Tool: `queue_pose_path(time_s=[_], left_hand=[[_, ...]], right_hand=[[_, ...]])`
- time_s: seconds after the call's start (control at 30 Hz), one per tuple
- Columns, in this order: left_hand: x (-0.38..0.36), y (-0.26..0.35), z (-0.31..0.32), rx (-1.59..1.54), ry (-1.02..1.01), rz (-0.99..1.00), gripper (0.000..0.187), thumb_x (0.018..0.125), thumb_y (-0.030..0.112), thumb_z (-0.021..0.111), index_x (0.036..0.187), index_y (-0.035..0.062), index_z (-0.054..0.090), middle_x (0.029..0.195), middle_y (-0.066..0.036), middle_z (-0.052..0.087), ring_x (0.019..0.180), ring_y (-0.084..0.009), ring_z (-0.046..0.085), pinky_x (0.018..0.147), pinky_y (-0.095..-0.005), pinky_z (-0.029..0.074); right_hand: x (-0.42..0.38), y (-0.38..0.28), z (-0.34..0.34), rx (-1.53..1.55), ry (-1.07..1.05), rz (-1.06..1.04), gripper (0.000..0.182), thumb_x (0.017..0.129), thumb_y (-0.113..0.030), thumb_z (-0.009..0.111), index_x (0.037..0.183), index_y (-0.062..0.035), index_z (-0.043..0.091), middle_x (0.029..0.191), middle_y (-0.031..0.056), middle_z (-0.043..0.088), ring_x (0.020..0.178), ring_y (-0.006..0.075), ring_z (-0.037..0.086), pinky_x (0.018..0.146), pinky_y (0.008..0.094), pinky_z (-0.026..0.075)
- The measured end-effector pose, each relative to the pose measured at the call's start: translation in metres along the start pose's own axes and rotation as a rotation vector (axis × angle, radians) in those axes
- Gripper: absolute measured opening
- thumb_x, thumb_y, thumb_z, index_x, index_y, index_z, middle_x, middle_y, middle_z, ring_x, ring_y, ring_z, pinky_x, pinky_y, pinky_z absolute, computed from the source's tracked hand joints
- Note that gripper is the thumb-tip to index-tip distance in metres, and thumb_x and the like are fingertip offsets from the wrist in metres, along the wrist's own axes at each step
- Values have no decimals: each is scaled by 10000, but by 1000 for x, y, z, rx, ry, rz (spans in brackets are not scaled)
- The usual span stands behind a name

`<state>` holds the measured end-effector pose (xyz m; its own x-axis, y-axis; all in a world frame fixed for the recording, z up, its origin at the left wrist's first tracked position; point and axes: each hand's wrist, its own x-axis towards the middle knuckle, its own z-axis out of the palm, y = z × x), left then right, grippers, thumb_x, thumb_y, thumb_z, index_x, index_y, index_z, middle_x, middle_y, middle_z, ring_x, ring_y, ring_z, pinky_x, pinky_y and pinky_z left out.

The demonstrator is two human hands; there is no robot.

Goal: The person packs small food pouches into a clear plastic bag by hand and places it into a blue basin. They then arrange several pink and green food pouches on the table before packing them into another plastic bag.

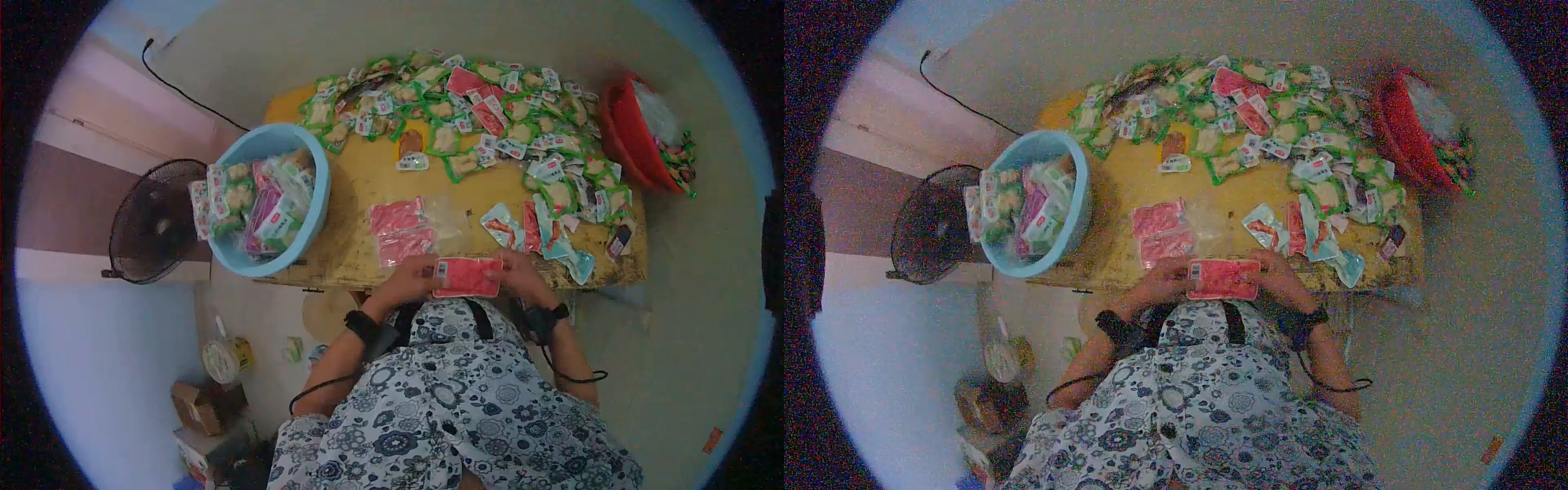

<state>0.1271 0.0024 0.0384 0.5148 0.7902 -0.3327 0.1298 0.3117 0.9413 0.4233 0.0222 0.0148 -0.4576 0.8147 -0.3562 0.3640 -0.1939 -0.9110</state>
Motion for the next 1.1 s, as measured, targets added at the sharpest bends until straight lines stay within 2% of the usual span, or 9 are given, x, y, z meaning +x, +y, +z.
queue_pose_path(time_s=[0.1,0.27,0.4,0.47,0.57,0.7,0.8,0.9,1.1], left_hand=[[-2,21,10,51,-57,35,386,866,318,701,1160,73,649,938,-18,658,784,-112,596,683,-285,506],[10,23,14,326,-46,260,376,872,322,689,1131,53,649,895,-33,664,762,-134,600,667,-305,503],[21,39,13,246,-78,50,341,873,313,693,1076,42,653,895,-39,666,761,-134,618,673,-295,508],[23,54,12,233,21,-84,315,876,308,693,1042,43,653,895,-42,665,766,-126,625,679,-288,511],[29,32,2,-70,157,-66,277,884,300,690,997,51,644,852,-30,656,740,-117,623,672,-273,512],[34,12,-10,49,195,6,291,890,295,682,1009,32,643,852,-31,654,742,-121,627,659,-276,518],[41,4,-9,95,240,7,302,885,291,686,1018,23,646,855,-37,657,719,-127,631,635,-279,517],[51,-3,-5,216,340,-15,330,871,300,698,1038,20,644,850,-51,661,695,-135,634,612,-282,515],[69,-2,3,290,459,18,463,822,337,732,1084,-16,587,751,-91,641,644,-165,644,575,-306,506]], right_hand=[[-3,-33,-4,68,-65,-58,377,862,-320,691,1105,-35,644,1129,98,636,1100,238,596,957,361,458],[4,-104,1,-338,-108,-203,361,798,-229,758,1094,-54,648,1033,69,658,973,161,610,843,312,486],[14,-97,-4,-605,-91,-312,318,798,-224,753,1067,-83,660,947,39,666,871,165,624,757,321,501],[15,-87,-21,-436,10,-177,291,806,-201,742,1053,-76,653,879,21,655,797,146,624,689,311,498],[8,-75,-52,-16,308,-81,232,846,-216,704,1006,-65,630,828,16,638,693,116,601,593,284,483],[3,-53,-75,390,681,10,217,884,-197,678,1031,-61,594,860,24,641,654,86,583,518,242,464],[32,15,-71,460,757,-53,238,881,-188,677,1052,-58,577,884,28,641,650,115,613,505,260,492],[47,15,-38,738,744,-176,147,876,-98,657,985,-48,571,824,36,630,643,138,645,556,269,535],[59,16,-3,730,636,-109,172,884,-97,646,1020,-24,570,896,75,647,676,161,659,604,278,548]])
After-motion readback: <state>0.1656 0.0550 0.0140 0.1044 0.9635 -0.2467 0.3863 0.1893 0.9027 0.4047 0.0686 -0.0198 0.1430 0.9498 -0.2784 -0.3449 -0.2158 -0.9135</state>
